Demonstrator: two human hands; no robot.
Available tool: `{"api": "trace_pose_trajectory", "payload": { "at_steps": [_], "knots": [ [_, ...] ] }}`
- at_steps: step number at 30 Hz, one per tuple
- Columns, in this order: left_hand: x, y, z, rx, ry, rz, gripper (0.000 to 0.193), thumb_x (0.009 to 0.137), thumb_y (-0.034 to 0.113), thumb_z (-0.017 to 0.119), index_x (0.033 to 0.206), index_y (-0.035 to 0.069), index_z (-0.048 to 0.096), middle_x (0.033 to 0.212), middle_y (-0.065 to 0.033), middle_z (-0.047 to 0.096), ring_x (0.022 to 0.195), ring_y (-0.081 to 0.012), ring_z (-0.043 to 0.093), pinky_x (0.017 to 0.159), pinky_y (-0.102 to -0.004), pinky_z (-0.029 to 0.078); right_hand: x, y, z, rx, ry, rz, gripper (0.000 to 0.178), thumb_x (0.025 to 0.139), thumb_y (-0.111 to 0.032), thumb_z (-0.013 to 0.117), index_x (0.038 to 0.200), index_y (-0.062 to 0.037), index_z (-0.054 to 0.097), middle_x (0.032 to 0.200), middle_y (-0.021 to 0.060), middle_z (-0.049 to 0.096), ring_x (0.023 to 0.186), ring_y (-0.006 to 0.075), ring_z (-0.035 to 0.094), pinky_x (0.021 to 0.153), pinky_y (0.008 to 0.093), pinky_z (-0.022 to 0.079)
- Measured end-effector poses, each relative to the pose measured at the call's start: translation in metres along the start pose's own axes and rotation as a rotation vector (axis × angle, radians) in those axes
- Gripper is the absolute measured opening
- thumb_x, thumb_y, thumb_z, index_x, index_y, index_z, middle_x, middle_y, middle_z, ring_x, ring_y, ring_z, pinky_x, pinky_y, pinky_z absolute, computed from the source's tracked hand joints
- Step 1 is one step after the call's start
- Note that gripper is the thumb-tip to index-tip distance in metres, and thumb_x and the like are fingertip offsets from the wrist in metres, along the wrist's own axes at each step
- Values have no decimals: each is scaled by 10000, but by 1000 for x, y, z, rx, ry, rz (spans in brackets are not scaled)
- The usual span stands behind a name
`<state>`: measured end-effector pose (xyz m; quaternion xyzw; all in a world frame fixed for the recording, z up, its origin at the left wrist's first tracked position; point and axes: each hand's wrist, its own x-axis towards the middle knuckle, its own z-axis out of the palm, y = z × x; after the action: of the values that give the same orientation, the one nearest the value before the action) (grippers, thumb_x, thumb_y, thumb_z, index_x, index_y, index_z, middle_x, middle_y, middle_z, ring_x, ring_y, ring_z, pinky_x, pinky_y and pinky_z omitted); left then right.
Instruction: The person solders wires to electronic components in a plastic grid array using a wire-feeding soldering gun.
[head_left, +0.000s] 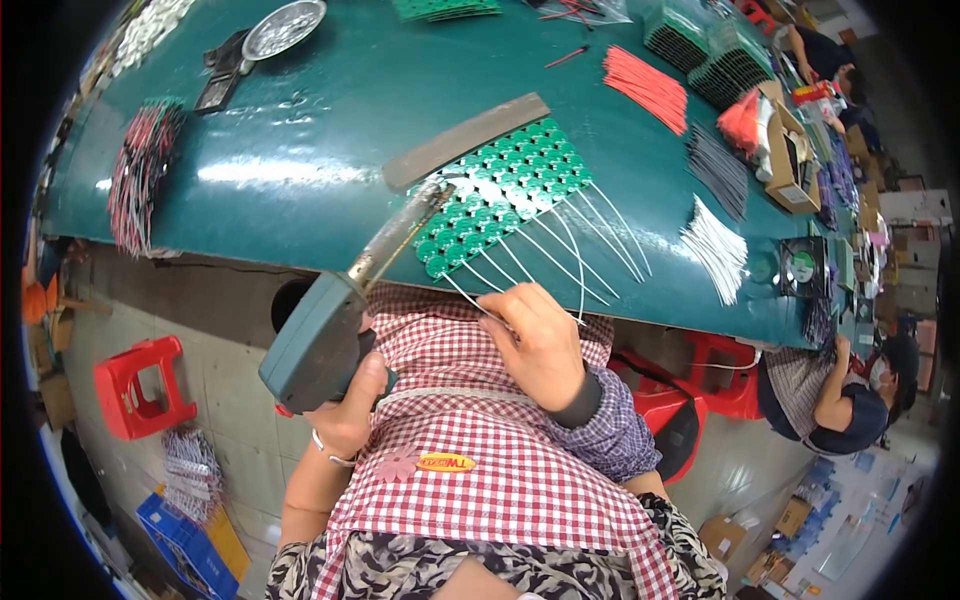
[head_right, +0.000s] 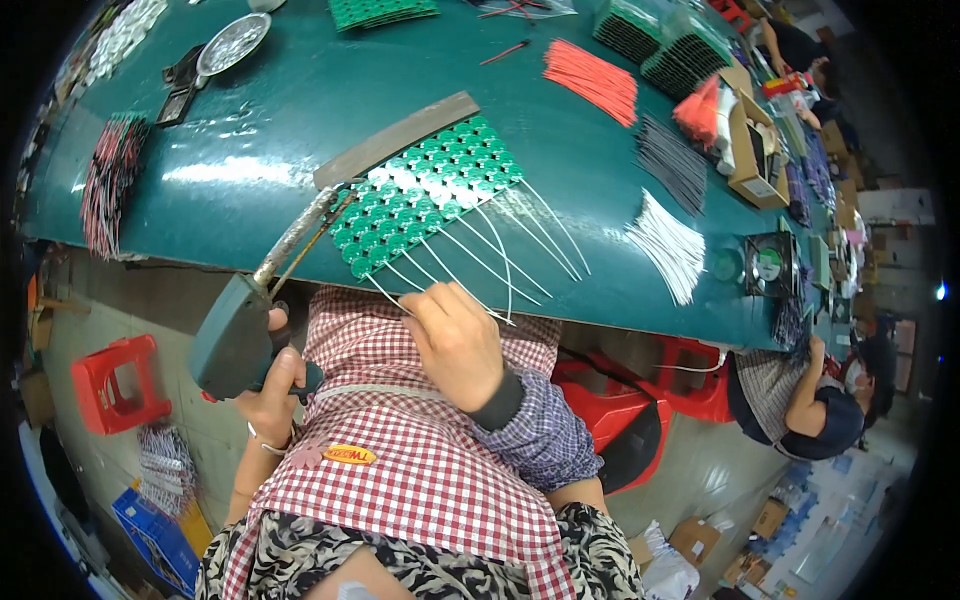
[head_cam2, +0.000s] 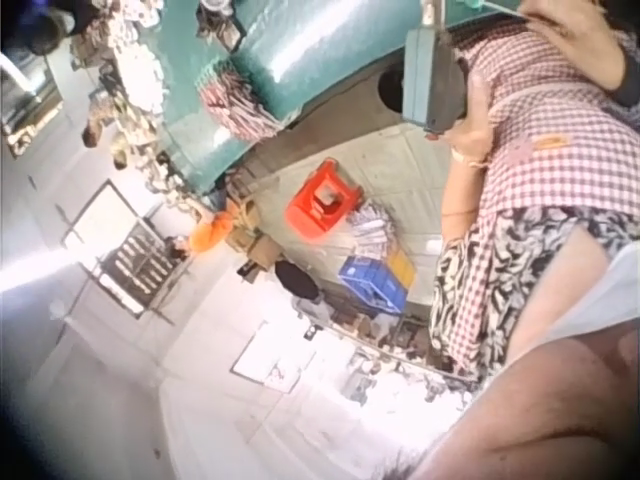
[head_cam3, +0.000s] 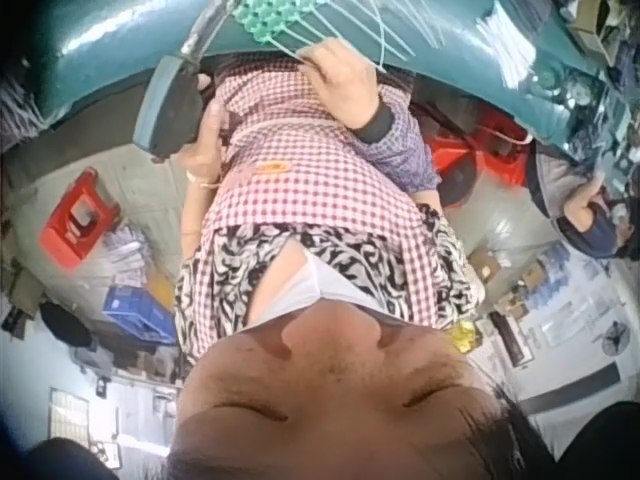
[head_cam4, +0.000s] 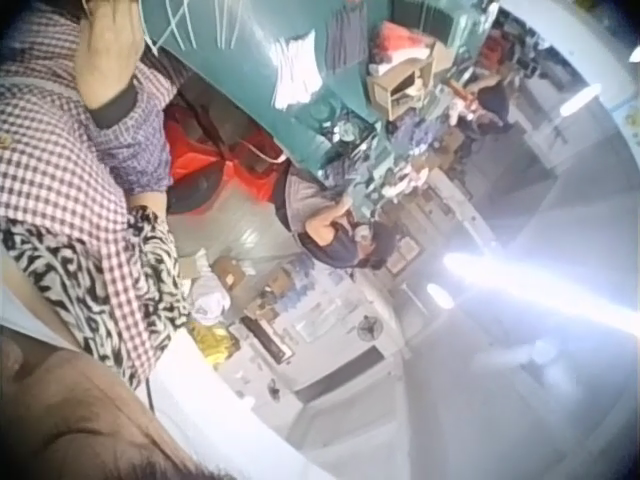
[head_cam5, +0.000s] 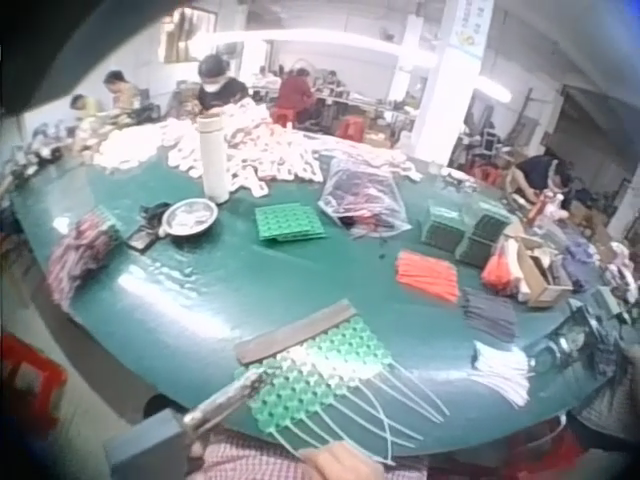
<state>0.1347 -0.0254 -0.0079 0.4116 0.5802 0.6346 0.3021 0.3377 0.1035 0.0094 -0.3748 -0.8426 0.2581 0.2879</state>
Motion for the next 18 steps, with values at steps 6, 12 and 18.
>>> {"api": "trace_pose_trajectory", "payload": {
  "at_steps": [6, 12, 18],
  "knots": [
    [12, 12, 19, -197, 121, -153, 494, 878, -97, 586, 1357, -94, 462, 1256, -229, 622, 608, -125, 543, 513, -269, 457, -22, 15, -43, -16, 124, 126, 275, 786, 5, 767, 1050, -33, 700, 1020, 142, 647, 948, 318, 635, 819, 383, 525],
    [21, 13, 26, -191, 108, -144, 490, 871, -106, 576, 1349, -95, 471, 1249, -227, 627, 595, -129, 539, 507, -271, 455, -13, 42, -55, -278, 260, 228, 303, 785, -46, 774, 1076, -38, 692, 1083, 125, 645, 1039, 318, 596, 916, 414, 474],
    [34, 17, 36, -108, 108, -164, 499, 861, -103, 582, 1349, -88, 477, 1227, -218, 638, 593, -136, 539, 509, -276, 455, -26, 46, -55, -113, 187, 272, 213, 794, 13, 752, 996, -25, 696, 908, 114, 631, 848, 290, 629, 747, 380, 505]
  ]
}}
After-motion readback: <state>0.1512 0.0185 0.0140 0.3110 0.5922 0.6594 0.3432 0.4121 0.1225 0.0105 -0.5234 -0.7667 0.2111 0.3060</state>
